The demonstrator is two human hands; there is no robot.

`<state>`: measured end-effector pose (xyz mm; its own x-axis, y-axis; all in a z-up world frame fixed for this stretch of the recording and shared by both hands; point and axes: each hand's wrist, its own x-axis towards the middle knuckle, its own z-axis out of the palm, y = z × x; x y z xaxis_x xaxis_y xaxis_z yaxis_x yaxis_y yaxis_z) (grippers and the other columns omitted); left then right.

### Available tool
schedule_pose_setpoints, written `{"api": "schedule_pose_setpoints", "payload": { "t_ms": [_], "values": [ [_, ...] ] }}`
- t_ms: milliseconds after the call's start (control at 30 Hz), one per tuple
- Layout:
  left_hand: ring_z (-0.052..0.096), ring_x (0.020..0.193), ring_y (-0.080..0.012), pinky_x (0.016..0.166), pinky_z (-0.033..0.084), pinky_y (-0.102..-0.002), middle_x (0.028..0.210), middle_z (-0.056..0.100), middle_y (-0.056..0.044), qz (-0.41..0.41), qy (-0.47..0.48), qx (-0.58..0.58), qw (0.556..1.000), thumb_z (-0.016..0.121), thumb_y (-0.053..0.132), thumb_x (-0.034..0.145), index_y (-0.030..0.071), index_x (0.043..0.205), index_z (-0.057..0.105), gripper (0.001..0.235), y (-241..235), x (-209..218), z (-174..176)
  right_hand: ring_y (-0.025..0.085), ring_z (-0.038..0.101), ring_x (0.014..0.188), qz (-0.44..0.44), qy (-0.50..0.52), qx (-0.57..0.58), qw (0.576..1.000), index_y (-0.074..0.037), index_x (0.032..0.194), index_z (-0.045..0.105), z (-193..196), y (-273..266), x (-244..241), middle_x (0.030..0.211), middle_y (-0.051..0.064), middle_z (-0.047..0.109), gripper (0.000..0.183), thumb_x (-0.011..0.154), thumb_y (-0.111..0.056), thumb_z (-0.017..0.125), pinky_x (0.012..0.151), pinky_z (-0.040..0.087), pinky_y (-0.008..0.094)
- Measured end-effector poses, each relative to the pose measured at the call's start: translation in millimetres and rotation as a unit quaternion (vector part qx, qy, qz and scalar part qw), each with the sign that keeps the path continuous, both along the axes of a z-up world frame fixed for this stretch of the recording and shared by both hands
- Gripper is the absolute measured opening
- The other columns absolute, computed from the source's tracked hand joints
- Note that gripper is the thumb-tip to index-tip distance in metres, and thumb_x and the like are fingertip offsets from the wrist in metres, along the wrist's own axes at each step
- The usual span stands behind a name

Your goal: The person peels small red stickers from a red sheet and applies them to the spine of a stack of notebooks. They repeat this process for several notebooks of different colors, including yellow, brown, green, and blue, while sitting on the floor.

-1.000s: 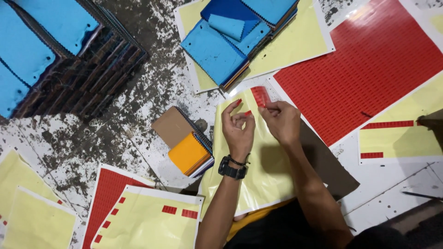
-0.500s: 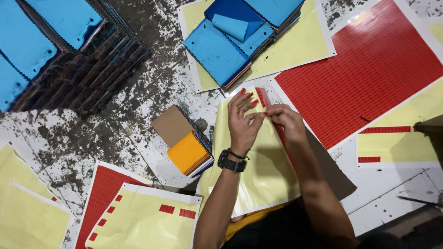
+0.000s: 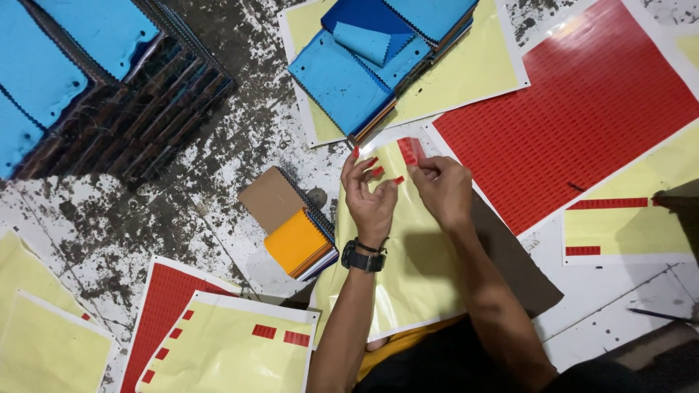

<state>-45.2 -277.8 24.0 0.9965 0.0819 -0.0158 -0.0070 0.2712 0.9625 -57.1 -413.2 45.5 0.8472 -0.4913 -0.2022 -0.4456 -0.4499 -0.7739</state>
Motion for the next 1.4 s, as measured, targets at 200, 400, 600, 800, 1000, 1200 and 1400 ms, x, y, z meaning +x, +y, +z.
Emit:
{"api": "schedule_pose_setpoints", "payload": {
  "t_ms": [200, 400, 600, 800, 1000, 1200, 1400],
  "values": [
    [0.053, 0.114, -0.0239, 0.09, 0.064, -0.034, 0.155, 0.027, -0.016, -0.001, 0.0, -0.013, 1.0, 0.074, -0.001, 0.082, 0.0, 0.129, 0.052, 0.052, 3, 1, -1, 0.02, 0.072, 0.068, -0.029, -0.129, -0.087, 0.987, -0.009, 0.088, 0.08, -13, 10, -9, 0.073, 0.007, 0.071, 0.015, 0.08, -0.018, 0.088, 0.063, 0.057, 0.032],
    [0.049, 0.115, -0.0256, 0.084, 0.065, -0.047, 0.157, 0.02, -0.014, 0.012, 0.091, -0.135, 0.987, 0.052, 0.026, 0.098, 0.007, 0.147, 0.038, 0.054, -2, 8, 38, 0.013, 0.059, 0.089, 0.027, -0.233, 0.206, 0.95, -0.004, 0.097, 0.073, 15, 22, -21, 0.104, 0.008, 0.058, 0.016, 0.093, -0.017, 0.081, 0.07, 0.054, 0.026],
    [0.053, 0.114, -0.0262, 0.086, 0.062, -0.048, 0.159, 0.018, -0.005, 0.011, 0.086, -0.145, 0.986, 0.038, 0.05, 0.103, 0.025, 0.148, 0.027, 0.053, 1, 8, 23, 0.011, 0.053, 0.085, 0.049, -0.141, 0.319, 0.936, -0.004, 0.097, 0.071, 29, 63, -32, 0.103, 0.006, 0.056, 0.031, 0.078, -0.019, 0.091, 0.063, 0.049, 0.018],
    [0.053, 0.112, -0.021, 0.084, 0.066, -0.051, 0.155, 0.022, -0.004, -0.008, 0.049, -0.147, 0.988, 0.042, 0.044, 0.103, 0.021, 0.147, 0.029, 0.052, 1, 6, 20, 0.019, 0.066, 0.082, -0.005, -0.147, 0.035, 0.989, 0.0, 0.108, 0.072, 20, 5, -10, 0.091, 0.014, 0.065, 0.029, 0.09, -0.018, 0.085, 0.063, 0.056, 0.024],
    [0.059, 0.108, -0.0232, 0.078, 0.069, -0.048, 0.146, 0.035, -0.015, -0.049, 0.038, -0.189, 0.98, 0.045, 0.032, 0.1, 0.011, 0.145, 0.031, 0.051, 22, -2, 48, 0.027, 0.071, 0.086, 0.049, -0.086, 0.005, 0.995, 0.001, 0.115, 0.074, -18, -3, -8, 0.093, 0.018, 0.069, 0.041, 0.088, -0.028, 0.087, 0.067, 0.058, 0.034],
    [0.064, 0.106, -0.0212, 0.082, 0.067, -0.048, 0.139, 0.046, -0.015, -0.005, 0.024, -0.197, 0.98, 0.047, 0.03, 0.1, 0.007, 0.141, 0.038, 0.049, 73, -1, 46, 0.013, 0.066, 0.075, -0.006, -0.031, 0.047, 0.998, -0.006, 0.107, 0.078, -21, -6, 5, 0.078, 0.007, 0.069, 0.031, 0.086, -0.028, 0.085, 0.068, 0.054, 0.027],
    [0.066, 0.101, -0.0231, 0.083, 0.066, -0.056, 0.133, 0.052, -0.018, 0.044, 0.023, -0.229, 0.972, 0.044, 0.023, 0.1, 0.003, 0.137, 0.042, 0.043, 100, -13, 50, 0.034, 0.074, 0.08, -0.032, -0.086, -0.063, 0.994, -0.008, 0.098, 0.083, -2, 6, 10, 0.08, 0.02, 0.074, 0.019, 0.082, -0.018, 0.086, 0.064, 0.058, 0.038]
  ]
}}
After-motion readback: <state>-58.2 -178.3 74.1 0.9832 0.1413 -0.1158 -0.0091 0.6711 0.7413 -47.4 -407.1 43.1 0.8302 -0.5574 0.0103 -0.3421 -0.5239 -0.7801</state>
